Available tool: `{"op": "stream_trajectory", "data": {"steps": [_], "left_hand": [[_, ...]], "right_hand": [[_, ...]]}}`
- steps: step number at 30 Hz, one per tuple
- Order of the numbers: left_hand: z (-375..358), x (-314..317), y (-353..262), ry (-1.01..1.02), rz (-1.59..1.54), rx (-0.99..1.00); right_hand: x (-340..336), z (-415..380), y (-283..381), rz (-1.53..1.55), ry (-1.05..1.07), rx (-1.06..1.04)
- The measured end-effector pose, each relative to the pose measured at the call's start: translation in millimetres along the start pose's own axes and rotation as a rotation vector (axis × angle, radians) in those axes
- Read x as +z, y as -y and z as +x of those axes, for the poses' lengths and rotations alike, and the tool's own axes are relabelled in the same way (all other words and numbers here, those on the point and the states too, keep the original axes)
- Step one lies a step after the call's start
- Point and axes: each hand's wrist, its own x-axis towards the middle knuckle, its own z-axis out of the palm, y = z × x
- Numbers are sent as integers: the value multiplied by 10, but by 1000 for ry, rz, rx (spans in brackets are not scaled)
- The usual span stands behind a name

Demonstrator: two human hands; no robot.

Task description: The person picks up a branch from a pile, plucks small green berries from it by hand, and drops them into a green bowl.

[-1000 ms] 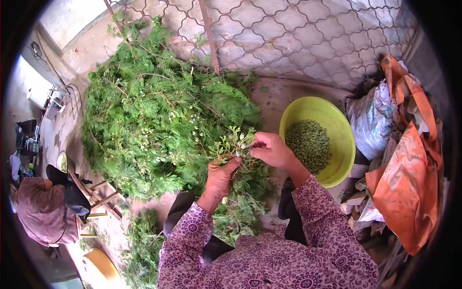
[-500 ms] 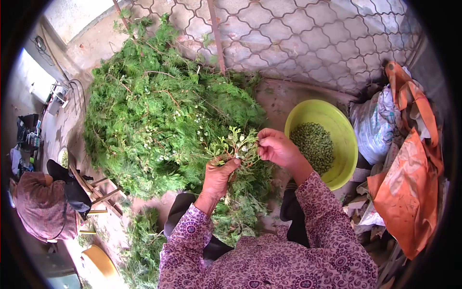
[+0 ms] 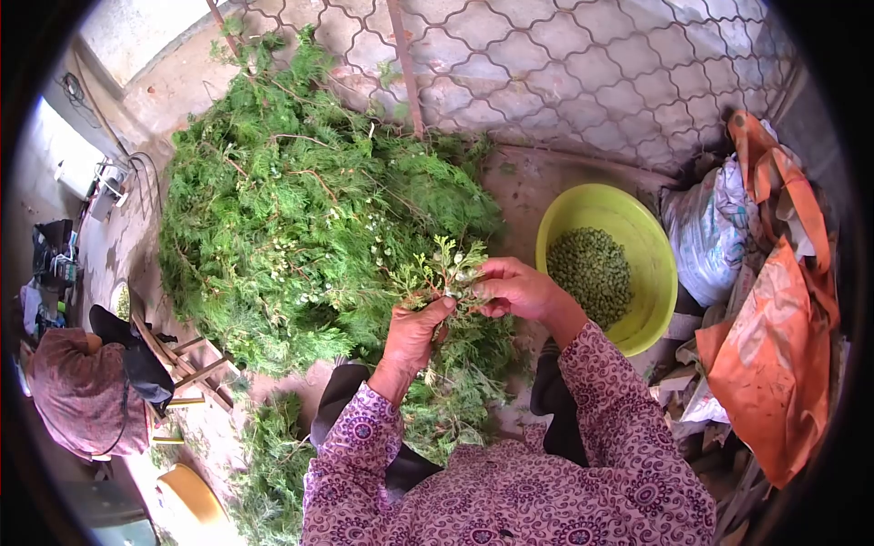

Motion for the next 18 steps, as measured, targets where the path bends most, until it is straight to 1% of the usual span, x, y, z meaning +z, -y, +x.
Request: {"op": "stream_trajectory", "data": {"steps": [1, 3, 5, 7, 10, 14, 16, 17, 18], "left_hand": [[-3, 14, 3, 0, 0, -3], [4, 57, -12, -42, -9, 10], [6, 62, -27, -28, -3, -2], [6, 57, -27, -15, 2, -15], [28, 37, -7, -9, 15, -16], [42, 20, 3, -15, 5, -1], [42, 31, 9, -16, 1, -3], [36, 52, 7, -24, -3, -14], [31, 66, 10, -32, -6, -25]], "right_hand": [[-4, -7, -12, 100, 40, -60], [-16, -25, -13, 127, 16, -36], [-10, -33, -1, 154, -5, -13], [16, -58, 29, 22, -16, -40], [1, -75, 48, -60, -25, -11], [-73, -87, 72, -8, 14, -14], [-50, -104, 104, -114, -12, 22], [-30, -113, 114, -114, -12, 24], [-7, -120, 124, -231, -80, 0]]}}
